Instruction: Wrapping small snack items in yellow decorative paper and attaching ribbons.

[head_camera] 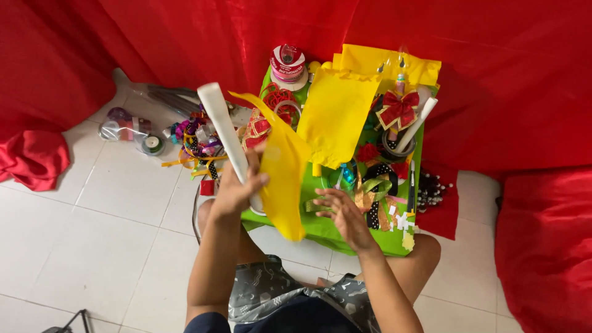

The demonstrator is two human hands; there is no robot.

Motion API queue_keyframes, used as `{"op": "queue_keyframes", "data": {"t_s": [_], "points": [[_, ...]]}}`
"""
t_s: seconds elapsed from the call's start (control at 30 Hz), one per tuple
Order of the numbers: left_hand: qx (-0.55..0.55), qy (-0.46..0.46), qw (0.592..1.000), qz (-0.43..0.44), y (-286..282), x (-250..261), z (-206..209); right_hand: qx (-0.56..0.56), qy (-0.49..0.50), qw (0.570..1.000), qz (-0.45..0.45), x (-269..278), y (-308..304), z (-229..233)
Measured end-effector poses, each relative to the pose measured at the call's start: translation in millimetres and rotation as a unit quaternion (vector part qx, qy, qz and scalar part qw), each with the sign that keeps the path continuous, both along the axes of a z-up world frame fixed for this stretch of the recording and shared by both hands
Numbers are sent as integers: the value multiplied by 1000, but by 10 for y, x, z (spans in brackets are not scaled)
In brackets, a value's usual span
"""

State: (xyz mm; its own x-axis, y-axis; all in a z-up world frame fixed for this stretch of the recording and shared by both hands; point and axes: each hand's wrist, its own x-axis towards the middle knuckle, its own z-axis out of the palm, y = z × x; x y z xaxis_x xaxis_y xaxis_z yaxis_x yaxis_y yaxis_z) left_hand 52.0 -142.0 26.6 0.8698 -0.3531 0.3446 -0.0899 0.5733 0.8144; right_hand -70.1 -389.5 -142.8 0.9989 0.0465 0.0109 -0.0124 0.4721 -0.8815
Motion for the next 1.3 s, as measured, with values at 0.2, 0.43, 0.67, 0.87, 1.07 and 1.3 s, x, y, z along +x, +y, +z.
{"op": "queue_keyframes", "data": {"t_s": [0.2, 0.43, 0.67, 0.87, 1.07, 1.3], "points": [[-19, -15, 984, -174, 12, -489, -202, 318, -26, 947, 30, -63, 291, 207], [-42, 21, 968, -247, -28, -677, -810, 341, -40, 938, -48, -320, -771, -823], [-24, 10, 971, -236, -190, -811, -192, 336, -110, 932, -81, -723, -1496, -1364], [-15, 12, 973, -228, -194, -832, -286, 338, -97, 929, -113, -778, -1558, -1282], [-10, 2, 974, -226, -186, -810, -341, 342, -112, 930, -79, -791, -1437, -954], [57, 1, 976, -209, -68, -780, -1324, 374, -139, 916, -43, -764, -1047, -287]]}}
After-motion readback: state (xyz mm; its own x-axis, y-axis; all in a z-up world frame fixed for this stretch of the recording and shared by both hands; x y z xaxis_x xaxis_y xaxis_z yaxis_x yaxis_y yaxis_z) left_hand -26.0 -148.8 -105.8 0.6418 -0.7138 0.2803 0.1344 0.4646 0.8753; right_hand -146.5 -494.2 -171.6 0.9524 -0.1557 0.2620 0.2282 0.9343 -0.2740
